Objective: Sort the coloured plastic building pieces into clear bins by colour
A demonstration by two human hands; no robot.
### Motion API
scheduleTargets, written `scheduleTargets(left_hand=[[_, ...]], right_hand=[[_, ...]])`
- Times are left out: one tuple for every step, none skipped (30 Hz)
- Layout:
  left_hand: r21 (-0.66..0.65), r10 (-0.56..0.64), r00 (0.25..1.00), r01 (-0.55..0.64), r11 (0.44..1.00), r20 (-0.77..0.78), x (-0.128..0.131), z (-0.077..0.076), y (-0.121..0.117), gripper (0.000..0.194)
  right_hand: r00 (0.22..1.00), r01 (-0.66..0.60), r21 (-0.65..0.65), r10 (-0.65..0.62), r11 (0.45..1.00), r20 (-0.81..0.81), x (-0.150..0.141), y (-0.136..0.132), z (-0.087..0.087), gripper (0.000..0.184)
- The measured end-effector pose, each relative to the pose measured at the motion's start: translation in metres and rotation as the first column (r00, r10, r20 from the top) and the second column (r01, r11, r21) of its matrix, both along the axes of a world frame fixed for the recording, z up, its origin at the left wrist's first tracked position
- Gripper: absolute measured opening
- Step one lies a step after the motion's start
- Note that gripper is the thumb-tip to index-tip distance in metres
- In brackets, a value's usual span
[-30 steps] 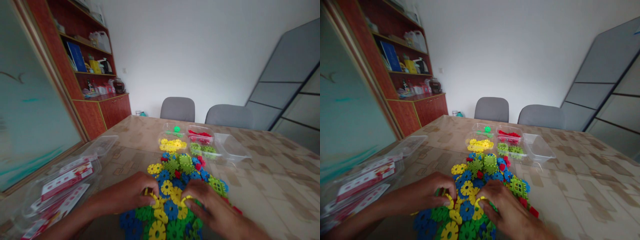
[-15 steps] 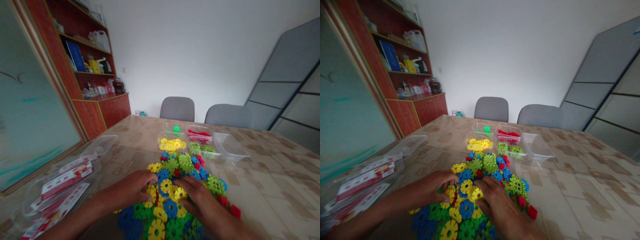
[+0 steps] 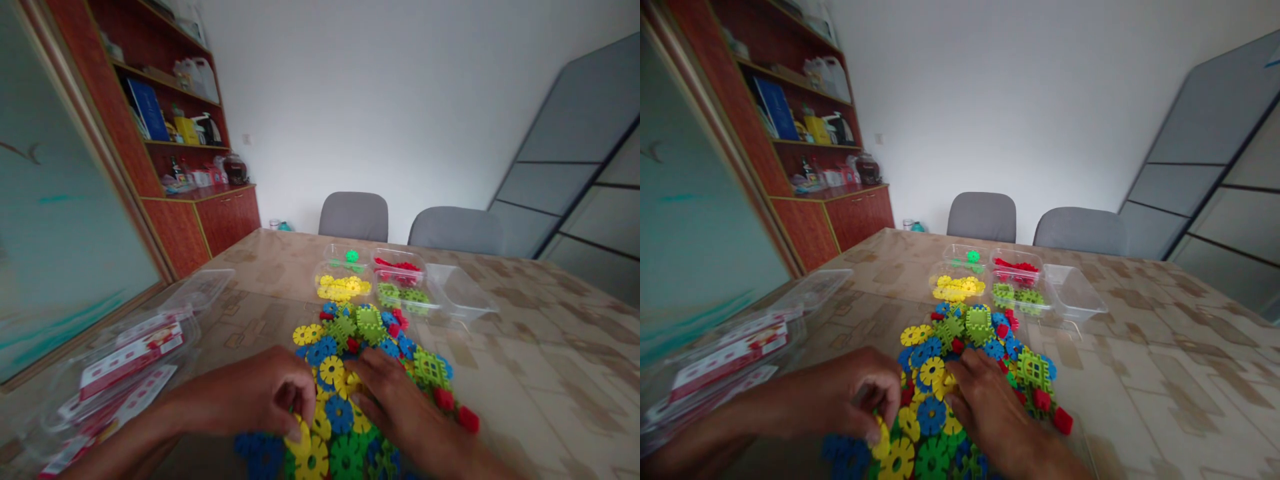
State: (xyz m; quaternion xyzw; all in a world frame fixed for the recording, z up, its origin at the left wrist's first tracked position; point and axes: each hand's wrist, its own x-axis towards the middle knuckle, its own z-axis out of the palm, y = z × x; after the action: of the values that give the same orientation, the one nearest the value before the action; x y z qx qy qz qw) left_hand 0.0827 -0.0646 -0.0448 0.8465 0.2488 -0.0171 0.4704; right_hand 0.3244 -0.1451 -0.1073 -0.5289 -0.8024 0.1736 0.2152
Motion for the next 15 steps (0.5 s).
scheduleTargets(left_hand=[[-0.008, -0.025, 0.999, 0.025, 1.0, -0.033, 0.002, 0.0, -0.006, 0.013], [0.006, -0.037, 0.997, 0.037, 0.999, -0.064, 0.004, -0.002, -0.011, 0.019], [0.04, -0.037, 0.995, 0.041, 0.998, -0.091, 0.006, -0.006, -0.016, 0.024], [0.085, -0.032, 0.993, 0.042, 0.996, -0.112, 0.008, -0.011, -0.019, 0.03], [0.13, -0.027, 0.991, 0.044, 0.991, -0.131, 0.01, -0.016, -0.022, 0.034], [0.17, -0.021, 0.989, 0.046, 0.984, -0.144, 0.011, -0.02, -0.024, 0.037], [0.195, -0.018, 0.987, 0.05, 0.979, -0.159, 0.011, -0.023, -0.026, 0.037], [0.208, -0.018, 0.985, 0.053, 0.977, -0.17, 0.011, -0.025, -0.027, 0.037], [0.213, -0.017, 0.983, 0.056, 0.975, -0.18, 0.01, -0.026, -0.028, 0.037], [0.218, -0.012, 0.983, 0.053, 0.975, -0.185, 0.008, -0.026, -0.028, 0.036], [0.224, -0.008, 0.983, 0.05, 0.973, -0.185, 0.007, -0.026, -0.027, 0.036], [0.231, -0.01, 0.984, 0.052, 0.972, -0.177, 0.005, -0.024, -0.026, 0.035], [0.239, -0.013, 0.987, 0.051, 0.97, -0.161, 0.003, -0.023, -0.024, 0.035], [0.25, -0.009, 0.991, 0.043, 0.967, -0.137, 0.002, -0.022, -0.022, 0.033], [0.261, -0.001, 0.994, 0.03, 0.965, -0.11, 0.0, -0.021, -0.019, 0.031]], right_hand=[[1.0, 0.003, 0.0, -0.003, 1.0, -0.008, 0.0, 0.0, -0.001, 0.027], [0.999, 0.001, 0.008, -0.001, 1.0, -0.034, 0.0, 0.001, -0.001, 0.028], [0.997, -0.001, 0.015, 0.002, 1.0, -0.073, 0.001, 0.002, -0.002, 0.029], [0.993, 0.002, 0.021, 0.001, 1.0, -0.114, 0.002, 0.002, -0.002, 0.028], [0.988, 0.01, 0.019, -0.007, 1.0, -0.151, 0.004, 0.004, -0.001, 0.024], [0.983, 0.022, 0.008, -0.02, 1.0, -0.18, 0.005, 0.005, 0.0, 0.018], [0.979, 0.032, -0.012, -0.034, 0.999, -0.203, 0.007, 0.006, 0.002, 0.012], [0.973, 0.038, -0.035, -0.045, 0.999, -0.225, 0.009, 0.007, 0.004, 0.009], [0.967, 0.038, -0.055, -0.051, 0.998, -0.249, 0.012, 0.008, 0.007, 0.008], [0.962, 0.028, -0.076, -0.047, 0.997, -0.269, 0.015, 0.008, 0.01, 0.008], [0.96, 0.007, -0.101, -0.035, 0.995, -0.279, 0.018, 0.007, 0.013, 0.008], [0.962, -0.018, -0.128, -0.018, 0.992, -0.274, 0.021, 0.005, 0.015, 0.006], [0.967, -0.046, -0.157, 0.004, 0.986, -0.256, 0.023, 0.002, 0.018, 0.004], [0.974, -0.069, -0.188, 0.025, 0.98, -0.226, 0.024, -0.002, 0.019, 0.004], [0.981, -0.083, -0.213, 0.043, 0.974, -0.188, 0.025, -0.005, 0.02, 0.005]])
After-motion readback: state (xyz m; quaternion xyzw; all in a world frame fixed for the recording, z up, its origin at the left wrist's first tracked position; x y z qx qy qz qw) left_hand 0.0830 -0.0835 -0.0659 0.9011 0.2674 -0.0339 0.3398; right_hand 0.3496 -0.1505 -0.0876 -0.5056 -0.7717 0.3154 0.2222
